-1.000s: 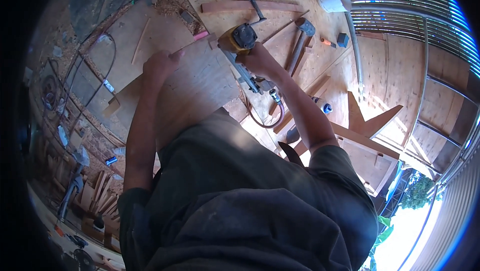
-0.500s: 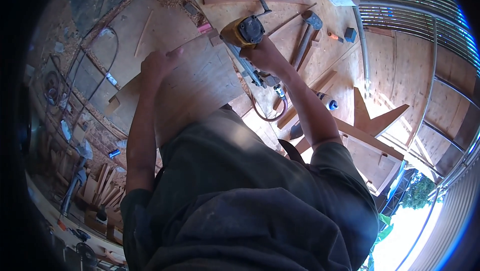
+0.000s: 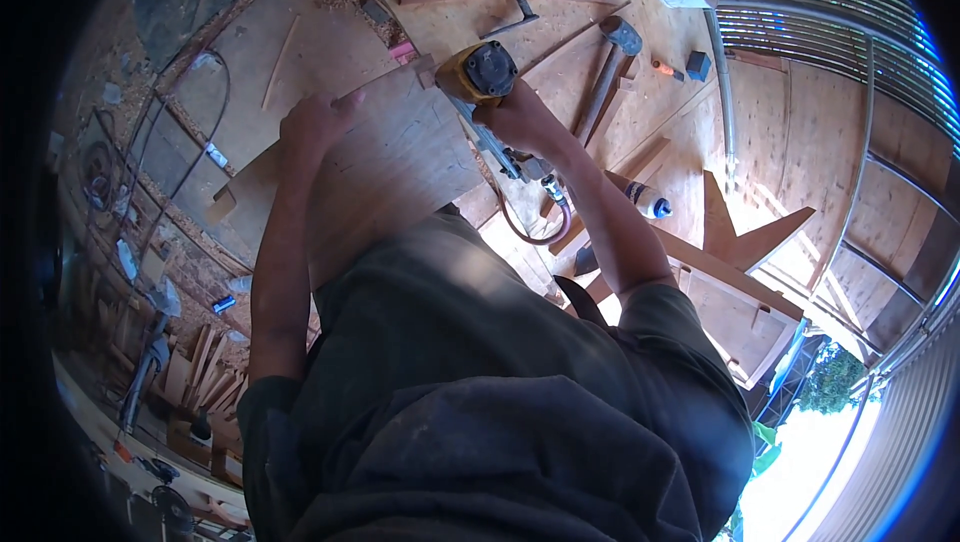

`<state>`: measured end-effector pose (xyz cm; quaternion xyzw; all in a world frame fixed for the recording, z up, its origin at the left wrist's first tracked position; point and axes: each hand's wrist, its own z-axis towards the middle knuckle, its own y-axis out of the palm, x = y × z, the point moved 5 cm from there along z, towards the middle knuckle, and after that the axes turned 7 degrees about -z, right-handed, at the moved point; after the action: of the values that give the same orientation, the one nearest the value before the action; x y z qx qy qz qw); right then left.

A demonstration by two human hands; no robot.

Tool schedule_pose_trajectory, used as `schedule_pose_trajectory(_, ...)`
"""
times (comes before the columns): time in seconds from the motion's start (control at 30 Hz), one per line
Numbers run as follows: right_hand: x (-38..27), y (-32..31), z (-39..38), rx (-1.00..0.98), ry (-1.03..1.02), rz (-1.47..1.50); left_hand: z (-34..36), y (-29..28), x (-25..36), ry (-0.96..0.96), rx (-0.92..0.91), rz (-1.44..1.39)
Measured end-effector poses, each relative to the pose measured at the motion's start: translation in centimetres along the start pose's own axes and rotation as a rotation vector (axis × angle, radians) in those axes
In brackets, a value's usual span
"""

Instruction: Assembling and nailing a wooden jig and frame for furniture production.

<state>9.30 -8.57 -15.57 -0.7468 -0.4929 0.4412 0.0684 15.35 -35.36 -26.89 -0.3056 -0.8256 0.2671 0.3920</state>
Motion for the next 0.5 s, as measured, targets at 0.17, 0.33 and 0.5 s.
schedule_pose_trajectory(0.17, -0.7, -0.1, 0.8, 0.081, -0.162, -0.15, 0.3, -1.4, 0.9, 0.026, 0.015, 0.028)
schedule_pose_trajectory(0.33, 0.1, 0.4, 1.3, -0.082, 0.147, -0.048, -0.4, -0.1, -0.6, -0.03, -0.008, 0.023)
schedule_pose_trajectory(0.5, 1.9, 0.4, 0.0, -0.049, 0.054, -0.029, -1.0, 1.4, -0.6, -0.053, -0.051, -0.005)
